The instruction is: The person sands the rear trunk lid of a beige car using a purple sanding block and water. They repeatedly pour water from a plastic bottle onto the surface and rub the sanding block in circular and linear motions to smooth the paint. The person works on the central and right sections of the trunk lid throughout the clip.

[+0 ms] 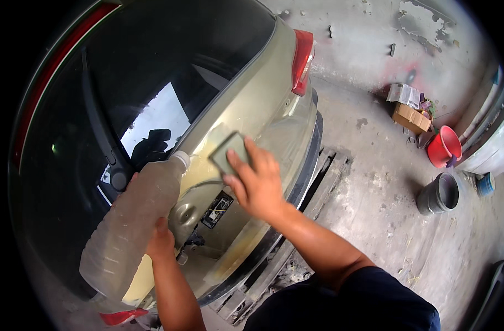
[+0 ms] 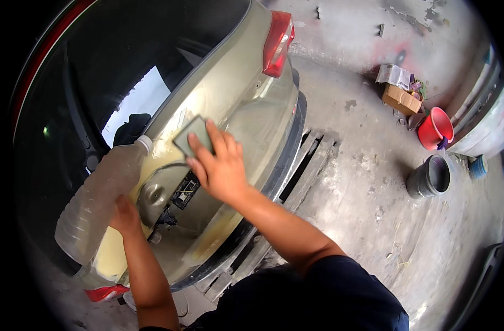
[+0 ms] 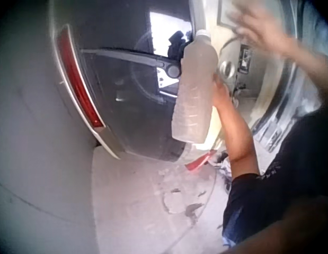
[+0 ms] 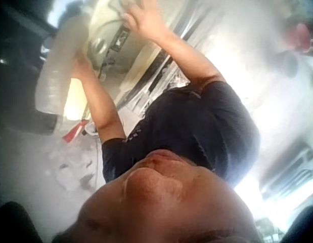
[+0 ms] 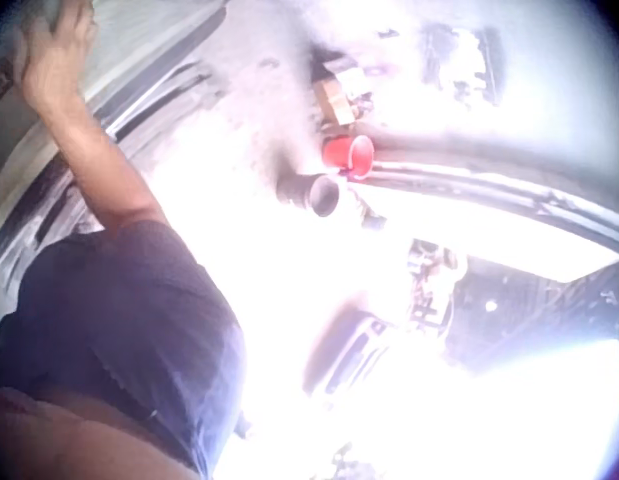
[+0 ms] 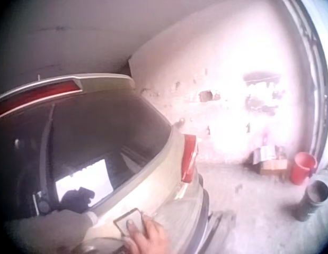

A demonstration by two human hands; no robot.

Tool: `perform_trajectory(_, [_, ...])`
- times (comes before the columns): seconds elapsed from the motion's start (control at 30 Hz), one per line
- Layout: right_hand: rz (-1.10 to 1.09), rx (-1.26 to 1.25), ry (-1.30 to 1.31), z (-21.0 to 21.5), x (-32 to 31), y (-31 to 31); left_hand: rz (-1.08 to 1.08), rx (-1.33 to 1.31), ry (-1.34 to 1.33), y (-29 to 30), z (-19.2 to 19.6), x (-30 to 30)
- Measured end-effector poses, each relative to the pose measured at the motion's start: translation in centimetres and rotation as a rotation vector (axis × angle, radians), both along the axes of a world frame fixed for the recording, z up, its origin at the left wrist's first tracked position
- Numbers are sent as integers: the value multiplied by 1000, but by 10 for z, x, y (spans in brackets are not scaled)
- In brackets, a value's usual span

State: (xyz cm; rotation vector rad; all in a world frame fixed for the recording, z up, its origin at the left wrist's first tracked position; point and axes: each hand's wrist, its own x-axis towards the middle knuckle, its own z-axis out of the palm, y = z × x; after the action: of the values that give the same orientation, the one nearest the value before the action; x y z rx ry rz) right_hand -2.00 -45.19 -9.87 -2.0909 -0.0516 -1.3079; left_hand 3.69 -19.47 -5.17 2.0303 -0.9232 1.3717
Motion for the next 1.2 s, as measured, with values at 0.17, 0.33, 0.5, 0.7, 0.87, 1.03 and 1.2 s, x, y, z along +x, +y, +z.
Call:
perform_trajectory(0.17, [-73, 22, -44, 35, 38, -30, 210, 104, -54, 5, 4, 3])
perform_trajectory(0.33, [26, 0, -16, -20, -12, 5, -169, -238, 246, 11, -6, 15])
perform_trajectory(0.5, [-124, 71, -14, 28, 44, -47, -422, -347, 282, -19, 2, 4])
perform_trajectory(0.7, [-4, 55, -25, -25, -4, 8, -519, -340, 288, -24, 11, 1])
perform_trajectory(0.87, [-127, 168, 20, 13, 36, -39, -452, -391, 303, -34, 16, -4])
perform_trajectory(1.03, [44, 93, 14, -29, -19, 30, -496, -377, 298, -34, 21, -2])
perform_trajectory(1.2, [-132, 167, 34, -1, 32, -32, -403, -262, 343, -37, 18, -7])
